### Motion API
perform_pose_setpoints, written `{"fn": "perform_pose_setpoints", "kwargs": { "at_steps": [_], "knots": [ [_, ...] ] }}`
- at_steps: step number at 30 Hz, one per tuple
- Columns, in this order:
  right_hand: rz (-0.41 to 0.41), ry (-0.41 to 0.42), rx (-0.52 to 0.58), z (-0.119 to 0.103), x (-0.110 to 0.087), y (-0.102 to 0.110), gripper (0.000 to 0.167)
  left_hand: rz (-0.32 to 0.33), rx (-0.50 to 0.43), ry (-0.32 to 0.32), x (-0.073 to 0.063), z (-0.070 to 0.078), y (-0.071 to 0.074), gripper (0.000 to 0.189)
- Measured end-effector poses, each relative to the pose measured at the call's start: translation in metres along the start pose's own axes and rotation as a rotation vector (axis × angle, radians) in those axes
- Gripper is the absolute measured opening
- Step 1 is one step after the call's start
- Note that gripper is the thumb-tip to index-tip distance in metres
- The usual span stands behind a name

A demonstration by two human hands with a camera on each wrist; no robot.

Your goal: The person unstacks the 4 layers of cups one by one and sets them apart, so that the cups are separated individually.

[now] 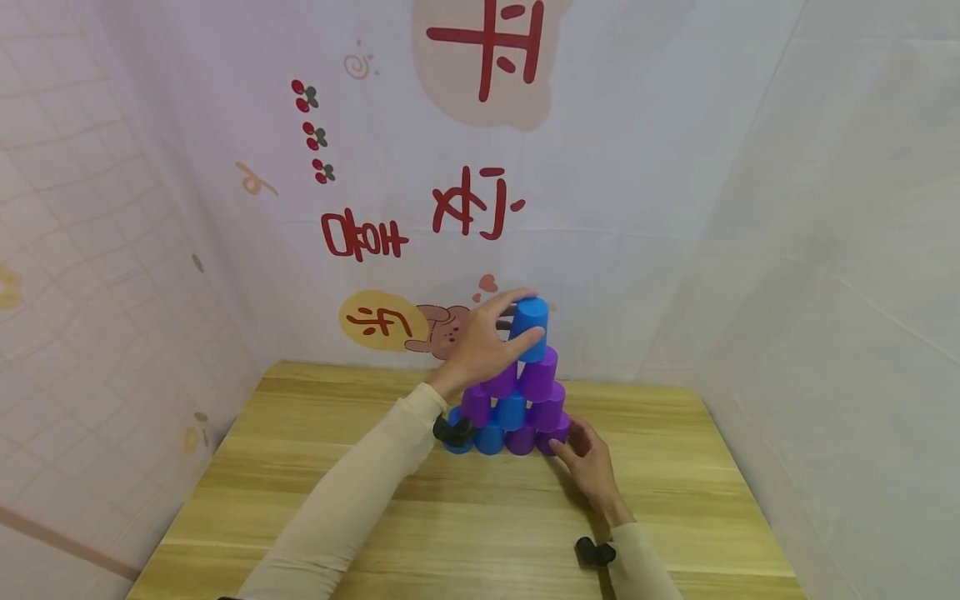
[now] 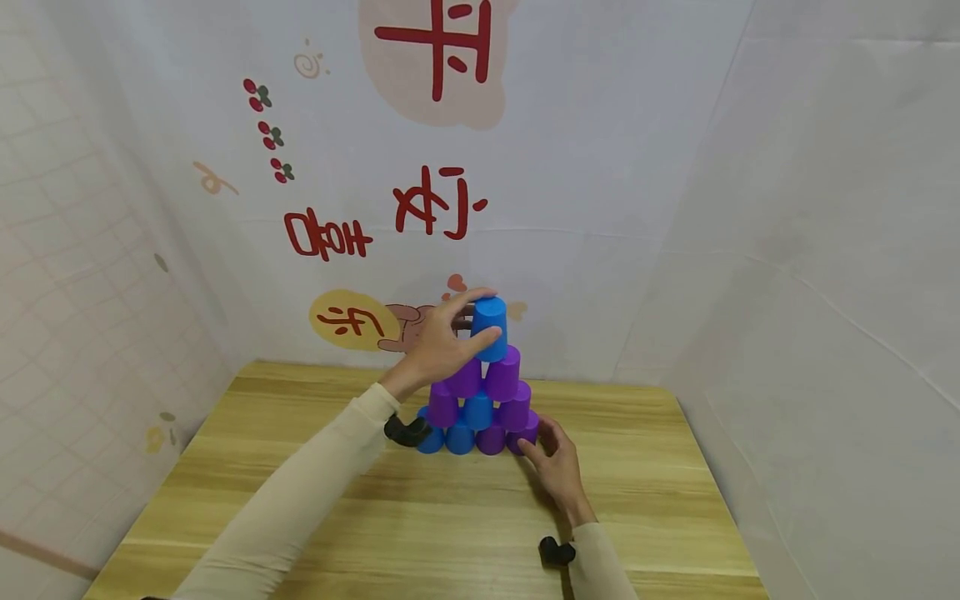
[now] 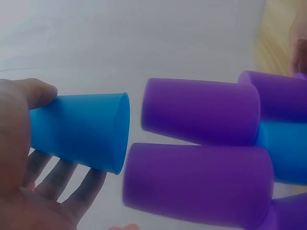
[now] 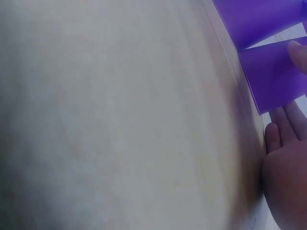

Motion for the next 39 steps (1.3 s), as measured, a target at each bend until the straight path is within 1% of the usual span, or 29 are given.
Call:
{"fn": "perform_pose_setpoints", "kwargs": {
  "at_steps": [5, 11, 21, 25, 29, 32, 39],
  "knots": [
    [0.009, -0.009, -0.013, -0.001, 0.000, 0.000, 0.056, 0.031, -0.010, -0.030, -0.003, 0.003, 0.013, 0.061],
    [0.009, -0.025, -0.015, 0.000, 0.001, -0.001, 0.057, 0.067, -0.019, -0.016, -0.015, -0.002, 0.033, 0.061],
    [0.026, -0.011, -0.029, 0.003, 0.000, 0.002, 0.056, 0.123, -0.030, -0.007, -0.035, -0.010, 0.062, 0.061],
    [0.022, -0.025, -0.035, 0.005, 0.000, 0.002, 0.056, 0.153, -0.007, 0.010, -0.045, -0.018, 0.075, 0.061],
    [0.017, -0.015, -0.034, 0.004, 0.001, 0.002, 0.055, 0.183, 0.028, 0.016, -0.055, -0.026, 0.090, 0.062],
    [0.014, -0.006, -0.029, 0.002, 0.001, 0.002, 0.055, 0.195, 0.036, 0.028, -0.063, -0.032, 0.100, 0.062],
    [0.014, -0.017, -0.018, 0.004, 0.002, 0.001, 0.056, 0.240, 0.076, 0.056, -0.084, -0.055, 0.119, 0.061]
  ]
}}
Point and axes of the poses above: each hand's wrist, its own x-axis towards the middle knuckle, its own y-axis out of the back of the hand, z = x × y, the point moved 9 cm from there along x, towards the middle knuckle, and after that the axes turned 7 degrees about x, right-handed, at the moved point
